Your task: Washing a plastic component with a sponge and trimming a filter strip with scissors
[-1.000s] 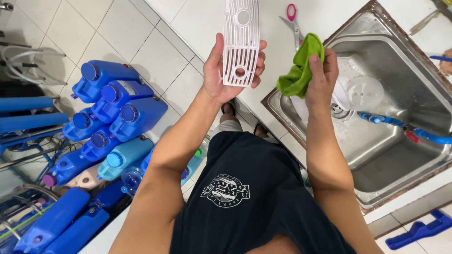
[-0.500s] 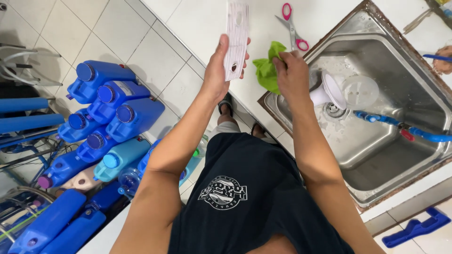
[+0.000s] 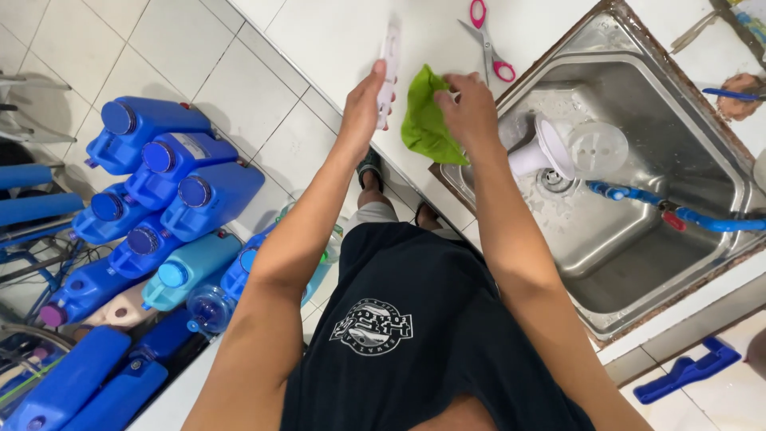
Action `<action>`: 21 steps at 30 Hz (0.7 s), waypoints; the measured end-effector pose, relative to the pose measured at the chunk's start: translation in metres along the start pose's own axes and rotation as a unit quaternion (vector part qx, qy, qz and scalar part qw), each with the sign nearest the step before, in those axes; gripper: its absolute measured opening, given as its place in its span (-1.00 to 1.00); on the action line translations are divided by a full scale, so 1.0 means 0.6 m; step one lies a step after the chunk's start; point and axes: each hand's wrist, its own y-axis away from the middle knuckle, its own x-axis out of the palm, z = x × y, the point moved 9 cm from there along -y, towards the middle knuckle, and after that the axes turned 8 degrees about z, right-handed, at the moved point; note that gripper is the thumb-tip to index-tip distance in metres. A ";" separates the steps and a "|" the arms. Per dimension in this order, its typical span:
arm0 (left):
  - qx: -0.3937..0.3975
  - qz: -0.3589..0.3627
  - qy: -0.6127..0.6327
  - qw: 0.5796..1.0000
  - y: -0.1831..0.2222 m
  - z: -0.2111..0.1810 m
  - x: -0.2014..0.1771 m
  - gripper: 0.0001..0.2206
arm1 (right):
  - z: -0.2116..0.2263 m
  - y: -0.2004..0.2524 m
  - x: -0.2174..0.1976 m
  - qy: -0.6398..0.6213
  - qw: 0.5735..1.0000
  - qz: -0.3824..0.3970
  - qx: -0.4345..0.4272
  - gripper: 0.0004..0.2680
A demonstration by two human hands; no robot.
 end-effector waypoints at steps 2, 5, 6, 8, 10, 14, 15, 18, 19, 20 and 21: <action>-0.058 -0.016 0.074 0.995 -0.004 0.019 -0.016 -0.36 | -0.080 -0.048 -0.005 -0.046 0.997 -0.060 -0.003 -0.79; -0.090 -0.031 0.087 0.992 -0.015 0.046 -0.025 -0.35 | -0.136 -0.106 -0.054 0.060 0.983 -0.152 0.085 -0.82; -0.089 -0.029 0.086 0.992 -0.020 0.048 -0.023 -0.35 | -0.156 -0.126 -0.056 0.060 0.982 -0.154 0.086 -0.82; -0.108 -0.015 0.081 0.991 -0.026 0.059 -0.021 -0.36 | -0.204 -0.170 -0.043 0.109 0.980 -0.102 0.130 -0.68; -0.105 -0.016 0.089 0.990 -0.046 0.072 -0.019 -0.35 | -0.200 -0.189 -0.034 0.136 0.979 -0.073 0.131 -0.76; -0.115 0.005 0.153 0.982 -0.078 0.083 -0.005 -0.25 | -0.226 -0.210 0.011 0.170 0.974 0.009 0.150 -0.84; -0.117 0.004 0.156 0.981 -0.090 0.091 -0.004 -0.25 | -0.203 -0.197 0.003 0.172 0.974 0.012 0.150 -0.84; -0.106 0.028 0.163 0.981 -0.122 0.092 0.012 -0.25 | -0.149 -0.155 -0.014 0.119 0.977 0.066 0.167 -0.85; -0.111 0.034 0.149 0.982 -0.124 0.089 0.019 -0.21 | -0.136 -0.133 -0.019 0.034 0.980 0.081 0.180 -0.89; -0.116 0.039 0.135 0.983 -0.126 0.086 0.026 -0.16 | -0.122 -0.112 -0.023 -0.051 0.975 0.096 0.192 -0.92; -0.115 0.040 0.136 0.983 -0.117 0.080 0.029 -0.16 | -0.139 -0.092 -0.023 -0.050 0.975 0.095 0.192 -0.92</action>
